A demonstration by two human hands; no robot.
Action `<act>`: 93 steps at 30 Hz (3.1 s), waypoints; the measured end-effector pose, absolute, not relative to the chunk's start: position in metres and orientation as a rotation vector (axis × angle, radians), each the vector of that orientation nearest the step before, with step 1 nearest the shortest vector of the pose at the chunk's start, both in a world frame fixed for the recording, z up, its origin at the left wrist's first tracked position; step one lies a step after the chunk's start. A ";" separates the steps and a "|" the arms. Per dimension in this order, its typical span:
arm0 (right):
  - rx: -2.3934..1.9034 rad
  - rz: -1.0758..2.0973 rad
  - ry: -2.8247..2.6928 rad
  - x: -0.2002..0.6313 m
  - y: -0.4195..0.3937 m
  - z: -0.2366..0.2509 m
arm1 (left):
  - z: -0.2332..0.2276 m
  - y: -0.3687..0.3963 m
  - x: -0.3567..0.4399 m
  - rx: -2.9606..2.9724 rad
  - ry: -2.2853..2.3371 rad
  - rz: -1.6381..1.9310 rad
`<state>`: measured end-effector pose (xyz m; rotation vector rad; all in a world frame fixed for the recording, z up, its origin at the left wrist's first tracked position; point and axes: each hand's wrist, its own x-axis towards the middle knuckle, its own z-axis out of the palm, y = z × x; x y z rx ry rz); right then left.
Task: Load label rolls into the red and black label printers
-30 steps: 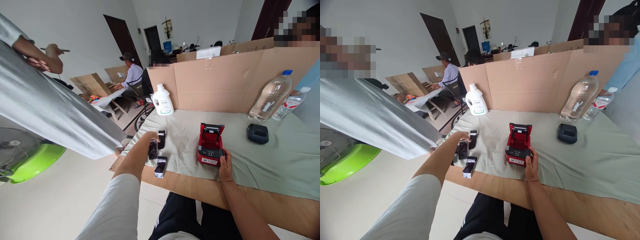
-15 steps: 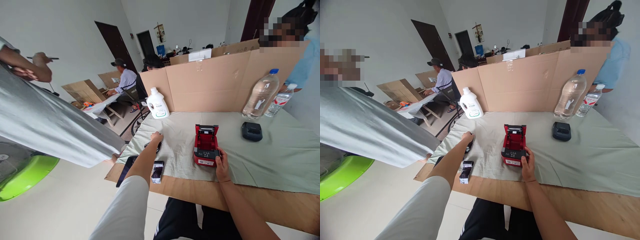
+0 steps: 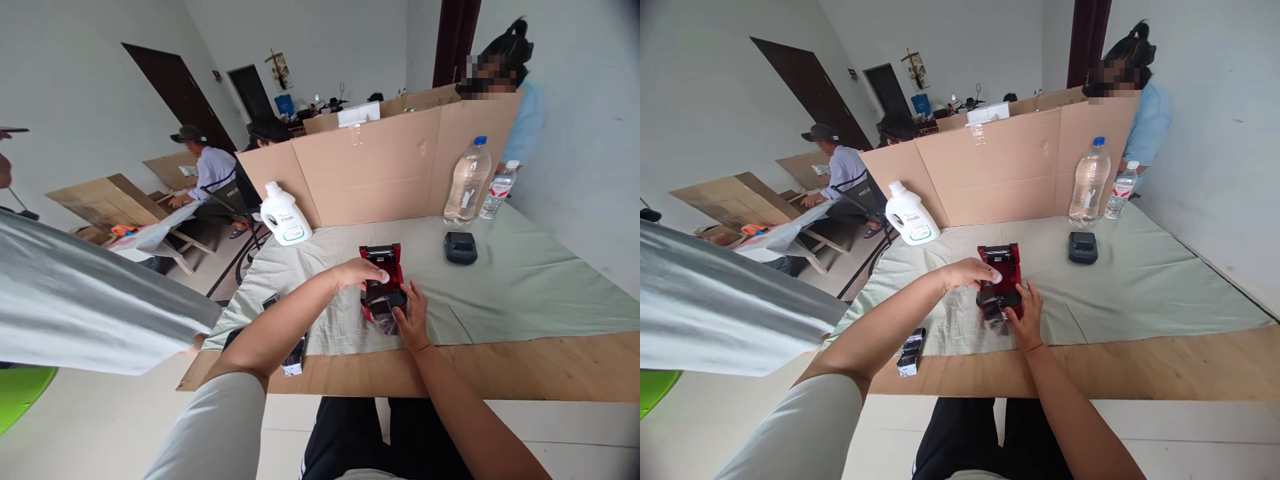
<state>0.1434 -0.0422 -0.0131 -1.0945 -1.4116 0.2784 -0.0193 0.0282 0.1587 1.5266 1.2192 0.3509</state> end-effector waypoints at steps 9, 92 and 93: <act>-1.020 0.127 -1.438 0.140 -0.050 0.003 | 0.128 0.052 0.031 2.076 1.648 0.024; -1.198 -0.180 -2.006 0.155 -0.044 0.026 | 0.044 -0.032 -0.025 2.459 1.411 0.971; -1.209 -0.183 -2.011 0.154 -0.043 0.025 | 0.043 -0.033 -0.025 2.448 1.423 0.982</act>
